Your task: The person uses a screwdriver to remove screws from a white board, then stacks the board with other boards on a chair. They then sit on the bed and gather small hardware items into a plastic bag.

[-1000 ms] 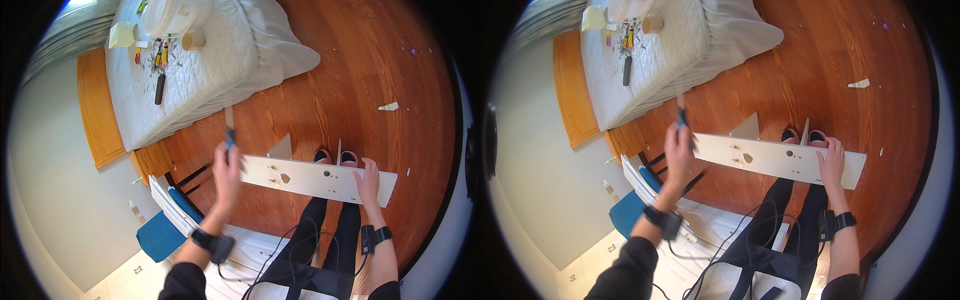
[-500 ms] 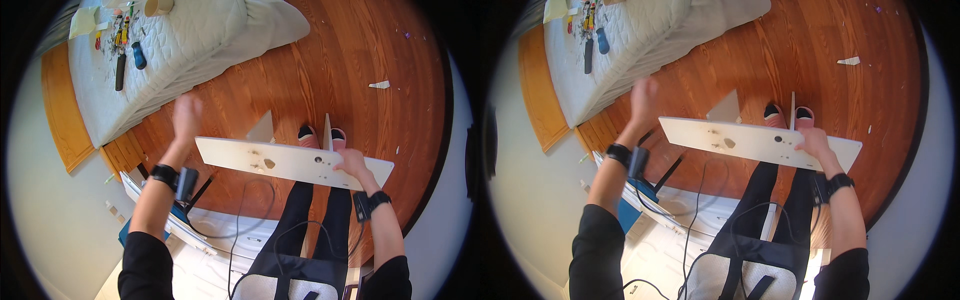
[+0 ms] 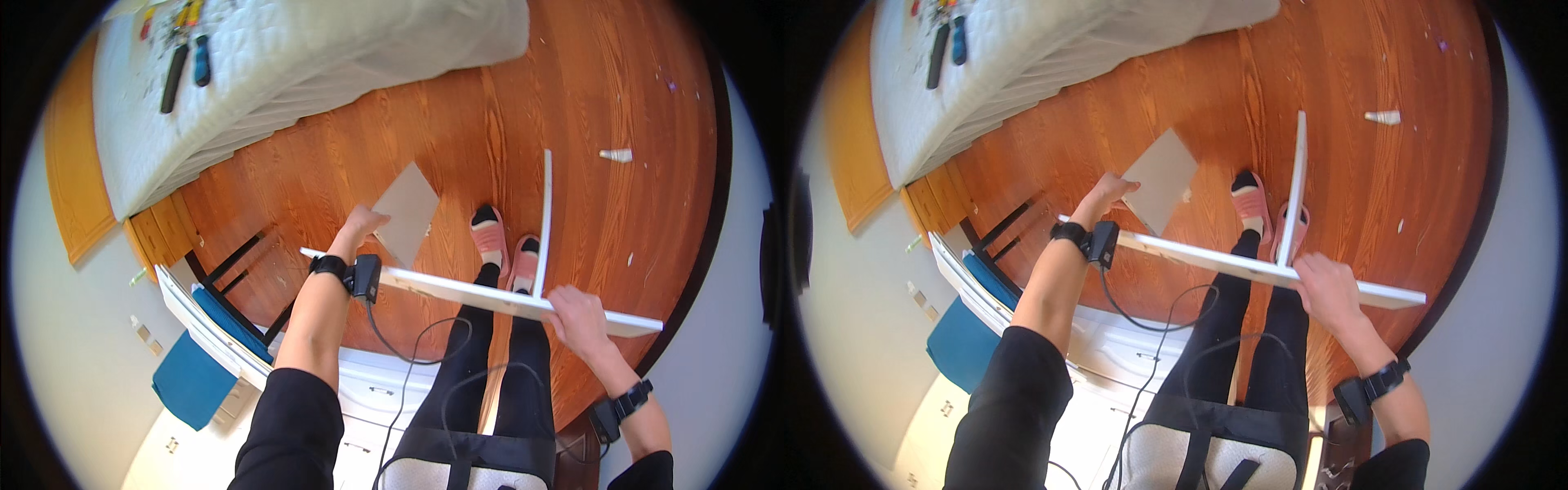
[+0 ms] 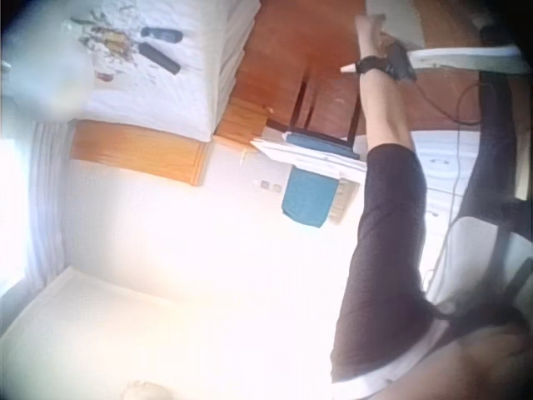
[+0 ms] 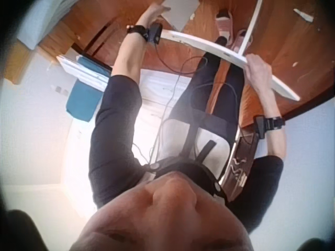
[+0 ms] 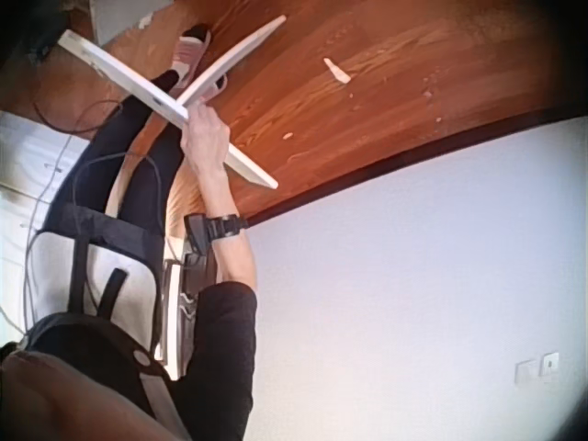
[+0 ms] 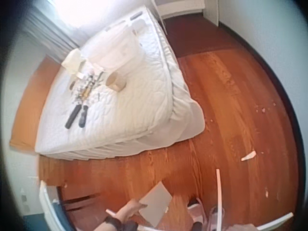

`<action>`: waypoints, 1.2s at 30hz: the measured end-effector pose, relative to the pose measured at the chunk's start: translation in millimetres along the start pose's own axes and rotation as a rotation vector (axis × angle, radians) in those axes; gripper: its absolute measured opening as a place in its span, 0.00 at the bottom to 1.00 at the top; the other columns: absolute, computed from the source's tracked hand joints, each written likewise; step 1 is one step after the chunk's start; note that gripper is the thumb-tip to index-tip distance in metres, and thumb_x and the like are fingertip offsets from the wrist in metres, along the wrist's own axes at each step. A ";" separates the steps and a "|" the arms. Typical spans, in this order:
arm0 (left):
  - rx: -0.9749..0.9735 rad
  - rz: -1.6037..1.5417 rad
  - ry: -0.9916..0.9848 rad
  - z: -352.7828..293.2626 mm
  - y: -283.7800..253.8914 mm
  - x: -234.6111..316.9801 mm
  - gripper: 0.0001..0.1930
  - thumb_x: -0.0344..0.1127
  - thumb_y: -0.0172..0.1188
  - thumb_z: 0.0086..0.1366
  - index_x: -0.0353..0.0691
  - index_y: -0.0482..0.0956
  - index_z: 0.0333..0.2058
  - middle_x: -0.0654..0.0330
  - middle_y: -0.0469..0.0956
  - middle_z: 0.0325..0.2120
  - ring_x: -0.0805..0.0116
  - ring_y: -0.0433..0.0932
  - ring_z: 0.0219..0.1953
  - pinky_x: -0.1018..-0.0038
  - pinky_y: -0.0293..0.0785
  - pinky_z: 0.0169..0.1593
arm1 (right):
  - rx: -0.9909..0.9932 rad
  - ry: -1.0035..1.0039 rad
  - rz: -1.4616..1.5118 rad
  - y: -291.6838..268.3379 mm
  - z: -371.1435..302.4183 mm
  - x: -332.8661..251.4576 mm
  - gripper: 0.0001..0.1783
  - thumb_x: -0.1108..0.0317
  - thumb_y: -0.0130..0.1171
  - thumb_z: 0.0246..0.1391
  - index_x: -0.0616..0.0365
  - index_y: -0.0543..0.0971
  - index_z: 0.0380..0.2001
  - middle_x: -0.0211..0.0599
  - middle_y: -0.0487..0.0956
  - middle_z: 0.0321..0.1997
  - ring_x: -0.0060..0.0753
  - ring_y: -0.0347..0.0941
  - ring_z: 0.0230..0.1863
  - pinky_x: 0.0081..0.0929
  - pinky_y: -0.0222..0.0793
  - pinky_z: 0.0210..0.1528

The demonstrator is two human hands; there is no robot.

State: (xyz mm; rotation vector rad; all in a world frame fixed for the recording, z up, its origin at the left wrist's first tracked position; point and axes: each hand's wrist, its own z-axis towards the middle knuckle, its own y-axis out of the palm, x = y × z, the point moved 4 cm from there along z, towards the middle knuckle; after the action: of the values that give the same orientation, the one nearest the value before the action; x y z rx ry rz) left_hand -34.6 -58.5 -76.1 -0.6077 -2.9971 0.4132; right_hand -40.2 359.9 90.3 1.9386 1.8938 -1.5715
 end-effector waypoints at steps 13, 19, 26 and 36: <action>0.096 -1.254 0.346 -223.5 -31.3 -177.1 0.18 0.33 0.57 0.65 0.31 0.71 0.51 0.56 0.76 0.48 0.64 0.75 0.50 0.67 0.72 0.56 | -0.079 -0.100 -0.264 -73.5 -85.9 -57.5 0.16 0.68 0.68 0.37 0.59 0.69 0.24 0.43 0.71 0.25 0.50 0.71 0.30 0.43 0.65 0.30; 0.358 -1.913 0.286 -298.4 -24.4 -359.2 0.15 0.36 0.60 0.64 0.38 0.74 0.47 0.60 0.78 0.42 0.68 0.78 0.44 0.73 0.73 0.50 | -0.089 -0.140 -0.369 -57.4 -86.9 -73.7 0.16 0.73 0.67 0.34 0.60 0.68 0.24 0.46 0.72 0.25 0.55 0.70 0.32 0.46 0.65 0.31; 0.628 -1.942 0.574 -346.2 -56.8 -552.2 0.16 0.32 0.56 0.66 0.34 0.69 0.51 0.57 0.76 0.47 0.65 0.76 0.50 0.69 0.71 0.57 | 0.029 -0.097 -0.549 -47.2 -102.8 -120.6 0.19 0.75 0.69 0.29 0.60 0.68 0.24 0.47 0.72 0.26 0.56 0.70 0.33 0.47 0.65 0.34; 0.762 -1.962 0.560 -264.0 -203.0 -756.6 0.15 0.33 0.54 0.67 0.32 0.69 0.49 0.54 0.75 0.48 0.64 0.76 0.49 0.68 0.71 0.58 | -0.033 -0.073 -0.718 -8.4 -78.6 -252.8 0.19 0.75 0.67 0.31 0.61 0.67 0.27 0.47 0.71 0.29 0.56 0.69 0.36 0.47 0.64 0.34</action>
State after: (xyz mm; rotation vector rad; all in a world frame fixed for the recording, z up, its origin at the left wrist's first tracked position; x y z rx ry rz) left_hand 614.4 -467.7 231.9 1.6732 -1.4126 0.7480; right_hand 61.0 222.3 292.7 1.2042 2.7346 -1.6706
